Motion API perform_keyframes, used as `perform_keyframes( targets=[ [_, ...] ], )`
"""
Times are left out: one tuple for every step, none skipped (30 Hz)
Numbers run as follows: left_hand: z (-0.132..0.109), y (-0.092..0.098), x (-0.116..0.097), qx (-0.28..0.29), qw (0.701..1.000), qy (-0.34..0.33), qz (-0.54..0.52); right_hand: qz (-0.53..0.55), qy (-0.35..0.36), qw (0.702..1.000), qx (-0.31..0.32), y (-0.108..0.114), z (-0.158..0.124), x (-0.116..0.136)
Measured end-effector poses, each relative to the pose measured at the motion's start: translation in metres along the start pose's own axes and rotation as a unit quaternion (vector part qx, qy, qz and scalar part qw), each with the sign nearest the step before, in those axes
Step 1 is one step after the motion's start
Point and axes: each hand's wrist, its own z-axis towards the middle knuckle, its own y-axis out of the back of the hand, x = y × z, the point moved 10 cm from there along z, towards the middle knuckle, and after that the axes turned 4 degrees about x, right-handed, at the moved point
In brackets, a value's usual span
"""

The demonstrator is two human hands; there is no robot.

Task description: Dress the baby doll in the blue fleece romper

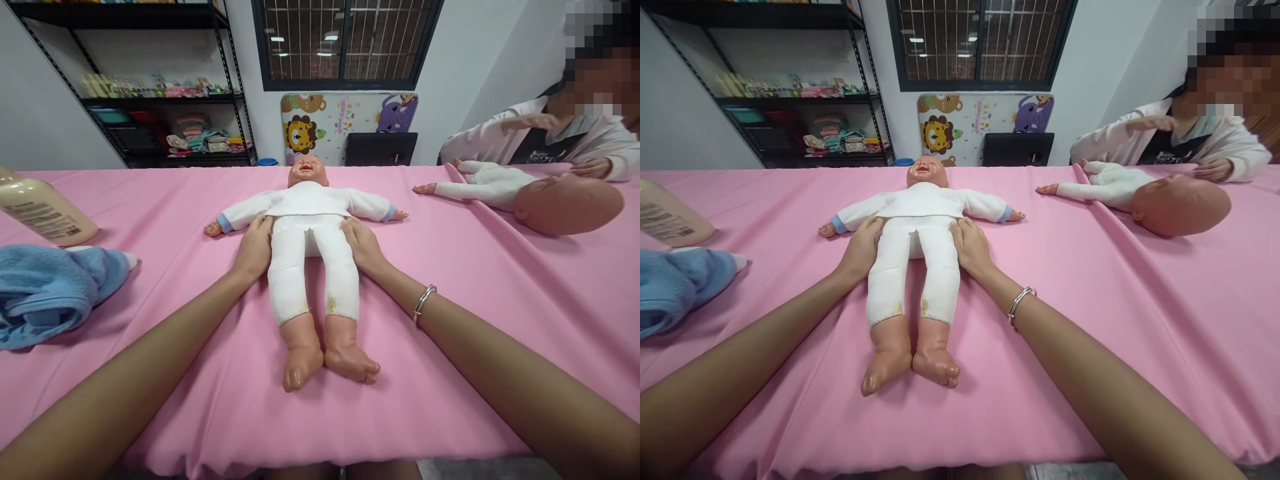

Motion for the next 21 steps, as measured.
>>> perform_keyframes(
  targets=[
    [0.000, 0.000, -0.003, -0.004, 1.000, -0.010, -0.003, -0.002, 0.004, 1.000, -0.006, 0.001, 0.000, 0.001],
    [0.001, 0.000, -0.005, -0.007, 1.000, -0.019, -0.002, -0.003, 0.008, 1.000, -0.010, 0.002, 0.000, 0.002],
    [0.001, -0.001, -0.005, -0.006, 1.000, -0.024, 0.001, -0.003, 0.012, 1.000, -0.012, 0.002, -0.001, 0.003],
    [0.002, -0.002, -0.005, -0.004, 1.000, -0.025, 0.006, -0.002, 0.015, 1.000, -0.013, 0.003, -0.001, 0.004],
    [0.002, -0.003, -0.003, 0.000, 1.000, -0.022, 0.013, -0.001, 0.017, 1.000, -0.013, 0.002, -0.001, 0.004],
    [0.003, -0.004, -0.002, 0.006, 1.000, -0.016, 0.020, 0.001, 0.019, 1.000, -0.013, 0.002, -0.001, 0.004],
    [0.003, -0.005, 0.000, 0.014, 1.000, -0.010, 0.025, 0.004, 0.019, 1.000, -0.013, 0.002, -0.001, 0.004],
    [0.003, -0.007, 0.000, 0.024, 0.999, -0.007, 0.029, 0.008, 0.020, 1.000, -0.013, 0.002, -0.001, 0.004],
    [0.003, -0.008, 0.000, 0.033, 0.999, -0.008, 0.031, 0.013, 0.020, 1.000, -0.012, 0.002, -0.001, 0.004],
    [0.003, -0.009, 0.000, 0.041, 0.999, -0.009, 0.031, 0.017, 0.021, 1.000, -0.010, 0.001, -0.001, 0.005],
    [0.003, -0.009, -0.001, 0.047, 0.998, -0.008, 0.032, 0.019, 0.023, 1.000, -0.008, 0.001, -0.001, 0.005],
    [0.004, -0.008, 0.000, 0.043, 0.999, -0.005, 0.032, 0.019, 0.025, 0.999, -0.008, 0.001, -0.001, 0.006],
    [0.004, -0.004, 0.000, 0.024, 0.999, 0.001, 0.031, 0.016, 0.028, 0.999, -0.012, 0.001, -0.001, 0.007],
    [0.004, 0.002, 0.001, -0.005, 1.000, 0.007, 0.025, 0.012, 0.031, 0.999, -0.024, 0.004, -0.001, 0.009],
    [0.003, 0.009, 0.002, -0.041, 0.999, 0.012, 0.013, 0.007, 0.031, 0.998, -0.044, 0.008, -0.002, 0.010],
    [0.002, 0.016, 0.004, -0.078, 0.997, 0.016, -0.009, 0.003, 0.030, 0.997, -0.071, 0.013, -0.003, 0.011],
    [0.000, 0.022, 0.006, -0.108, 0.993, 0.022, -0.038, 0.001, 0.026, 0.995, -0.097, 0.018, -0.004, 0.011],
    [-0.001, 0.025, 0.009, -0.125, 0.989, 0.030, -0.069, 0.001, 0.023, 0.993, -0.118, 0.022, -0.006, 0.012],
    [-0.002, 0.025, 0.012, -0.129, 0.986, 0.041, -0.095, 0.002, 0.019, 0.992, -0.127, 0.024, -0.007, 0.012],
    [-0.002, 0.024, 0.016, -0.123, 0.985, 0.056, -0.111, 0.003, 0.011, 0.993, -0.120, 0.024, -0.006, 0.011],
    [-0.002, 0.022, 0.020, -0.113, 0.984, 0.071, -0.118, 0.005, 0.000, 0.995, -0.100, 0.020, -0.006, 0.010]
  ],
)
